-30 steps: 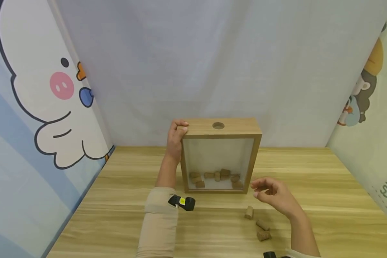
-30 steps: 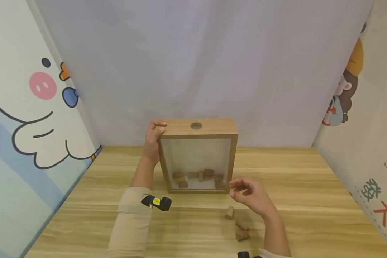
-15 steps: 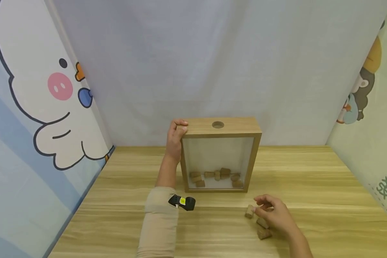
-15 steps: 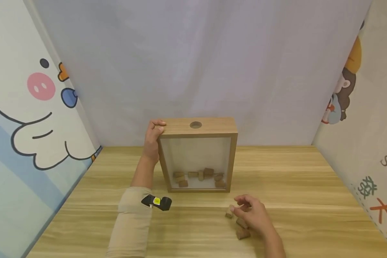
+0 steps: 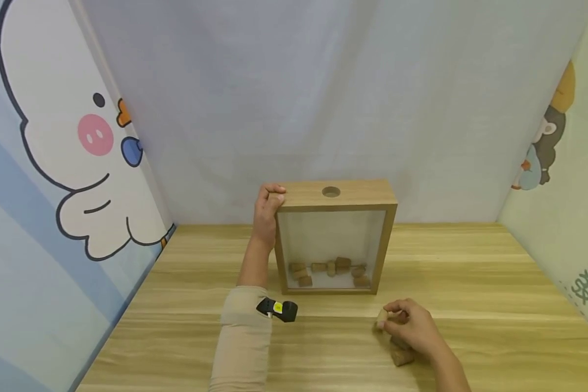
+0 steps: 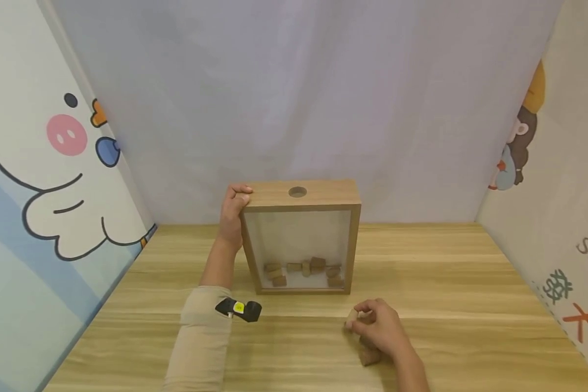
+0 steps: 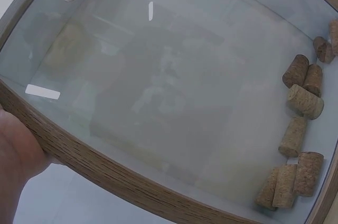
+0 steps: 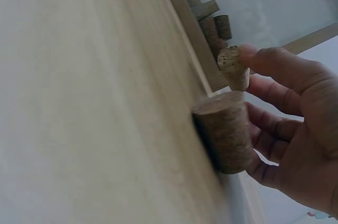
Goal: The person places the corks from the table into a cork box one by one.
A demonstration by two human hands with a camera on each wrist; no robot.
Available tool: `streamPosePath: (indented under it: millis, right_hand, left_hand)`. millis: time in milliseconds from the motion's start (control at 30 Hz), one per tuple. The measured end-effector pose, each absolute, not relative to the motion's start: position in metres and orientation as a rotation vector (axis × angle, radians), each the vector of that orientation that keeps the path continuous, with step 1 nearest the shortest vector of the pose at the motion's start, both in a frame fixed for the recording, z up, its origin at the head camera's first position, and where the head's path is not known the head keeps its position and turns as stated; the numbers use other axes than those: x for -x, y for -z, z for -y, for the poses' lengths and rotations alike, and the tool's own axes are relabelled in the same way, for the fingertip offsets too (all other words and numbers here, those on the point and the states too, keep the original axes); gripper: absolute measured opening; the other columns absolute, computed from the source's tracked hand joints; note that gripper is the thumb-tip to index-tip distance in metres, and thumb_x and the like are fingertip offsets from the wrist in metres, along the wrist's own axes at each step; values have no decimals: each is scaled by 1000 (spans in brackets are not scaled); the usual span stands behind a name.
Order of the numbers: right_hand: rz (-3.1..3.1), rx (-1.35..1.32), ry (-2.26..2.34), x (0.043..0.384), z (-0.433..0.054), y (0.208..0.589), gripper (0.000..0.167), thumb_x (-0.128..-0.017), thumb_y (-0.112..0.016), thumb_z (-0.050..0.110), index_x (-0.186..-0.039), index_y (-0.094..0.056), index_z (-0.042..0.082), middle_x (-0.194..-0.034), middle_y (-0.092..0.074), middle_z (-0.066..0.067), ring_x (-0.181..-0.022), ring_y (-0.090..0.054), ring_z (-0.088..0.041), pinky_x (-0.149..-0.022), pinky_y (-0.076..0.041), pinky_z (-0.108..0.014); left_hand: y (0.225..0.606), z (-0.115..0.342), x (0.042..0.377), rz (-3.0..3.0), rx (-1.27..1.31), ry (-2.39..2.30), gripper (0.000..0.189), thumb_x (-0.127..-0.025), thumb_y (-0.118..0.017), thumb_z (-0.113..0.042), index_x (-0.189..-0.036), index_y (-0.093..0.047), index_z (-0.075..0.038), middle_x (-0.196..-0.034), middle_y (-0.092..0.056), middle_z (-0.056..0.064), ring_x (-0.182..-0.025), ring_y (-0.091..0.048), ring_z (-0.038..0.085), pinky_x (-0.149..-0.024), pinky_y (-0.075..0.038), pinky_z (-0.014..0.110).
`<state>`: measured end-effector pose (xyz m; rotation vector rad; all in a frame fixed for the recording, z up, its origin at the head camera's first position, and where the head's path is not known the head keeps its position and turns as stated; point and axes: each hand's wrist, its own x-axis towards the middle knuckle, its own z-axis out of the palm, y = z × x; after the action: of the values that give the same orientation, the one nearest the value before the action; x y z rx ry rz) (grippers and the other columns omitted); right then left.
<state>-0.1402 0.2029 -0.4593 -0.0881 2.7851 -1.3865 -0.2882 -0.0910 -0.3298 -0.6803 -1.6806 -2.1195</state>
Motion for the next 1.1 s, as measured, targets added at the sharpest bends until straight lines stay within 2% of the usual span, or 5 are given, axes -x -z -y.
streamPosePath:
  millis: [167,400,633,967,1100]
  right_hand:
    - [-2801,135,1400,140,-203,451,41,-78,-74,27,-109,-62,4,-106,-58,-5,-96,-50,-23,-78,-45,-41]
    - [-2704,295,1640,147,-195,422,42,-82,-70,22,-113,-58,-4,-104,-61,-11,-90,-57,-23,-76,-48,-33]
    - [-2592,413,1854,150,-191,393,41,-84,-68,15,-116,-51,-6,-103,-60,-16,-89,-59,-27,-74,-50,-29]
    - [-2609,828,1953,158,-183,357,37,-83,-64,-2,-117,-51,-7,-101,-60,-18,-85,-59,-19,-72,-49,-26]
    - [-2586,961,1978,162,-177,340,39,-81,-63,-9,-119,-50,-8,-98,-59,-16,-84,-59,-17,-71,-49,-25]
  left_hand:
    - [330,93,287,1683,669,2124,11,-83,-44,-21,-93,-48,-17,-111,-42,4,-100,-37,18,-85,-28,33]
    - [329,96,286,1682,646,2130,11,-84,-44,-18,-93,-49,-16,-111,-42,5,-101,-36,17,-86,-26,32]
    - [329,92,285,1662,660,2165,11,-83,-45,-17,-93,-49,-17,-109,-41,4,-92,-38,16,-79,-31,30]
    - [328,89,284,1660,636,2209,11,-83,-44,-19,-93,-49,-16,-108,-41,4,-75,-43,12,-67,-38,32]
    - [328,89,285,1665,640,2195,11,-83,-45,-19,-93,-49,-16,-108,-41,4,-79,-42,13,-70,-37,28]
